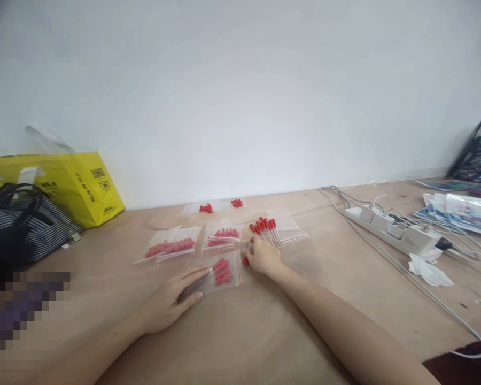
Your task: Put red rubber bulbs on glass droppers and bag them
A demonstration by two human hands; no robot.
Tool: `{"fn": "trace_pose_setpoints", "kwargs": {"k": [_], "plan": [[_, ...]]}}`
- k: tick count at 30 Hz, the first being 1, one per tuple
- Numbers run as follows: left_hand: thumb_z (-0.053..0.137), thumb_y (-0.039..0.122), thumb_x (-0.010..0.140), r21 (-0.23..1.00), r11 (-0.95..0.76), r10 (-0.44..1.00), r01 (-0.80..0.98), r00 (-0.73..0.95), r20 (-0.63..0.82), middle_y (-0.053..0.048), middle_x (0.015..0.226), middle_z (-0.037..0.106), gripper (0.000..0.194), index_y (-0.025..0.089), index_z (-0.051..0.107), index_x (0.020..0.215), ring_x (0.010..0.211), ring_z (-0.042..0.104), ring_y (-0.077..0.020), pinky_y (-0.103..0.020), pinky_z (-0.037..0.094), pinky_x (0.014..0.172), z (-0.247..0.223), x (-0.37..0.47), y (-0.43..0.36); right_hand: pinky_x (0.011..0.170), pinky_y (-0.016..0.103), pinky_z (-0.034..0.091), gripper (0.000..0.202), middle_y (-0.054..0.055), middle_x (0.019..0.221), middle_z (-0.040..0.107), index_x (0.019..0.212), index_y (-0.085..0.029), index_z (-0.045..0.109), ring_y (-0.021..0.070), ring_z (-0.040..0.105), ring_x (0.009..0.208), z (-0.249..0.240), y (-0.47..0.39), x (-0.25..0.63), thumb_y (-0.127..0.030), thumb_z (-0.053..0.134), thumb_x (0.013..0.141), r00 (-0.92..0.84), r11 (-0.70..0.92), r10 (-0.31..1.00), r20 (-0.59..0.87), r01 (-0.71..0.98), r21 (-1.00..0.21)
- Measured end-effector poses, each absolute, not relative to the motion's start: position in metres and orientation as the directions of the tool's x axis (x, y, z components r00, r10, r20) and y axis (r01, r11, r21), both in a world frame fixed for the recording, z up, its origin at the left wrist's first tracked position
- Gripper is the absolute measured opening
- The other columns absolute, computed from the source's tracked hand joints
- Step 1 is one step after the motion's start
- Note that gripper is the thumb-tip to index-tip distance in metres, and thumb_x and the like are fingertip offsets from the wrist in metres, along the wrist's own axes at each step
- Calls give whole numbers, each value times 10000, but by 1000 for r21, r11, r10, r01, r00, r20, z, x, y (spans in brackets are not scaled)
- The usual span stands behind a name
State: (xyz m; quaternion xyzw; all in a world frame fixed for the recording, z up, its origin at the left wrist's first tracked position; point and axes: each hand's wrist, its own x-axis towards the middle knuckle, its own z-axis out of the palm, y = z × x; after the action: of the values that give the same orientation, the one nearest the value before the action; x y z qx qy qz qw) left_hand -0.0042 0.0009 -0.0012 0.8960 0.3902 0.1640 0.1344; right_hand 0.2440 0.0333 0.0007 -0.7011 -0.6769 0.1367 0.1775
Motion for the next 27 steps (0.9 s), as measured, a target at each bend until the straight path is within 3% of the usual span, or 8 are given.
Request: {"fn": "trace_pose_setpoints", "kwargs": {"k": [7,10,12,18,21,23,27], "plan": [[425,368,833,380,-654,744,654,646,170,-34,1288,444,415,259,423,1234,1173,395,-224,-422,307,995,2,-3,0,617,300,371,227,69,884,627,804,-212,545,234,574,830,0,29,230,-405,428,783,-29,69,994,107,916,-395],[425,377,832,376,-645,753,665,636,168,-30,1286,446,419,263,419,1235,1174,394,-226,-422,306,995,2,-3,-1,630,291,374,126,60,832,633,818,-205,529,220,576,808,-1,31,237,-280,482,729,-19,57,995,94,903,-426],[426,391,830,373,-638,761,673,625,174,-31,1282,450,434,262,406,1244,1173,396,-226,-421,304,997,0,-4,-1,648,291,380,178,64,822,631,864,-192,518,219,574,814,-3,31,244,-206,488,689,3,37,996,88,889,-455],[406,411,836,366,-624,772,690,617,154,-44,1285,446,444,231,410,1242,1188,382,-223,-400,316,994,-1,-5,-1,638,278,412,403,50,731,597,1081,-121,420,181,566,713,-16,29,261,-167,472,684,87,10,990,108,730,-684],[345,376,870,373,-628,768,683,621,156,-35,1281,452,398,228,424,1231,1187,385,-202,-380,312,1000,2,-3,-1,594,251,422,318,31,741,576,1049,-129,458,137,547,621,-17,27,273,-163,424,735,28,101,988,150,622,-777],[323,351,880,368,-633,764,681,626,154,-31,1276,459,383,231,425,1230,1184,390,-192,-374,309,1003,3,-3,-1,580,242,419,231,33,779,569,954,-148,531,125,536,612,-14,26,284,-167,419,752,-77,197,978,192,639,-744],[359,351,863,355,-625,773,695,616,152,-41,1276,457,399,221,414,1237,1180,395,-201,-374,320,995,3,-2,-2,697,252,405,242,45,827,551,885,-178,610,143,527,750,-4,26,307,-117,416,755,-268,403,908,324,773,-490]]}}
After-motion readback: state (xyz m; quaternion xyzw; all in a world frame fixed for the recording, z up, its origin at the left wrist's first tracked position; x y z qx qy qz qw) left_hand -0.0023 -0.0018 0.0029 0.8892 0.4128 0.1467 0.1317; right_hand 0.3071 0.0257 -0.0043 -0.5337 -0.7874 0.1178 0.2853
